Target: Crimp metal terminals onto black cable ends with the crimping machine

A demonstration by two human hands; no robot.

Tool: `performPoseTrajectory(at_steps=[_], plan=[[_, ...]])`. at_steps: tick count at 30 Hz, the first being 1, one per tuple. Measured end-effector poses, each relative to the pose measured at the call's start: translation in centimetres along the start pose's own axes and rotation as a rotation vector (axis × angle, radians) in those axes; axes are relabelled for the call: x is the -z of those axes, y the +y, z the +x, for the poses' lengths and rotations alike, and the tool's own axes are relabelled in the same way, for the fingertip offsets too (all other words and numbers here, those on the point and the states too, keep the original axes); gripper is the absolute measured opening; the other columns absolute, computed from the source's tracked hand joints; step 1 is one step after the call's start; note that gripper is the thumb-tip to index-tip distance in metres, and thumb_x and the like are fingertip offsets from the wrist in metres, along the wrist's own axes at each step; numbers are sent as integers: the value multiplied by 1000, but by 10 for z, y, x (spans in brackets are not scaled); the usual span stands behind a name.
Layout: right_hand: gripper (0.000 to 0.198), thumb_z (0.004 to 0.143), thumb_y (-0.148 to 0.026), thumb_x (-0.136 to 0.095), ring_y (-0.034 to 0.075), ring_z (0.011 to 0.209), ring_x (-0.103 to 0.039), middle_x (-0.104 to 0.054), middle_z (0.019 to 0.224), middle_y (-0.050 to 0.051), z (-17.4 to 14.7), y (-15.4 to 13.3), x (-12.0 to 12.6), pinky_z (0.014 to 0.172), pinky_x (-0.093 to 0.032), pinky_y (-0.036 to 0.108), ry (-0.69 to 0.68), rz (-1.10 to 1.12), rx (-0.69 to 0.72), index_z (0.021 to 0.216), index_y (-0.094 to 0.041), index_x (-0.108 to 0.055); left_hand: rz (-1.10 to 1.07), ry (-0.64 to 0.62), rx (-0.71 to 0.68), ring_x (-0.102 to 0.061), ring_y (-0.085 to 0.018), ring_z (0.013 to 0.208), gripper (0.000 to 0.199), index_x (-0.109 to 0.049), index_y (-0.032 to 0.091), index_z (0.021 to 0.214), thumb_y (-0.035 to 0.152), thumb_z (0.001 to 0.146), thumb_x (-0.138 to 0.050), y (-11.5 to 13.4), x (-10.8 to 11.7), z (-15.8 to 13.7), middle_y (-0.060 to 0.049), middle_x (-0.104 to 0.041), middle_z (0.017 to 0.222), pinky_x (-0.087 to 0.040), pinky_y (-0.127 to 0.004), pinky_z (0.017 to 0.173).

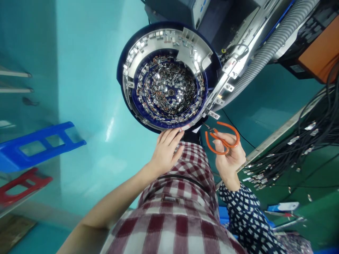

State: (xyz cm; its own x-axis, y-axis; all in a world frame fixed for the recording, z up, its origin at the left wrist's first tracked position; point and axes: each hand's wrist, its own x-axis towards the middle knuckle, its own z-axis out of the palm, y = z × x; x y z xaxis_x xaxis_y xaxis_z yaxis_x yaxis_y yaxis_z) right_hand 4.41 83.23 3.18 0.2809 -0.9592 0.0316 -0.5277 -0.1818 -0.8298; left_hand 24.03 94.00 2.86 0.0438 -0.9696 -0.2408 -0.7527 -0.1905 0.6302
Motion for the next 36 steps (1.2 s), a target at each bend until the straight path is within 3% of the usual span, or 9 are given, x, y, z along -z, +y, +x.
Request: performPoseTrajectory(at_steps=[25, 36], plan=[[18, 87, -20, -66, 21, 83, -71, -73, 92, 3, 19, -2, 6, 74, -59, 39, 65, -37, 71, 104, -25, -70, -41, -51, 33, -47, -30, 131, 46, -45, 17, 142, 30, 98, -47, 2, 1, 7, -16, -53, 142, -34, -49, 111], [20, 85, -17, -68, 20, 83, -71, -73, 93, 3, 14, -1, 2, 72, -59, 36, 26, -31, 81, 103, -25, -71, -86, -50, 42, -48, -30, 129, 44, -48, 18, 140, 31, 98, -47, 1, 2, 7, -15, -54, 141, -38, -49, 109]])
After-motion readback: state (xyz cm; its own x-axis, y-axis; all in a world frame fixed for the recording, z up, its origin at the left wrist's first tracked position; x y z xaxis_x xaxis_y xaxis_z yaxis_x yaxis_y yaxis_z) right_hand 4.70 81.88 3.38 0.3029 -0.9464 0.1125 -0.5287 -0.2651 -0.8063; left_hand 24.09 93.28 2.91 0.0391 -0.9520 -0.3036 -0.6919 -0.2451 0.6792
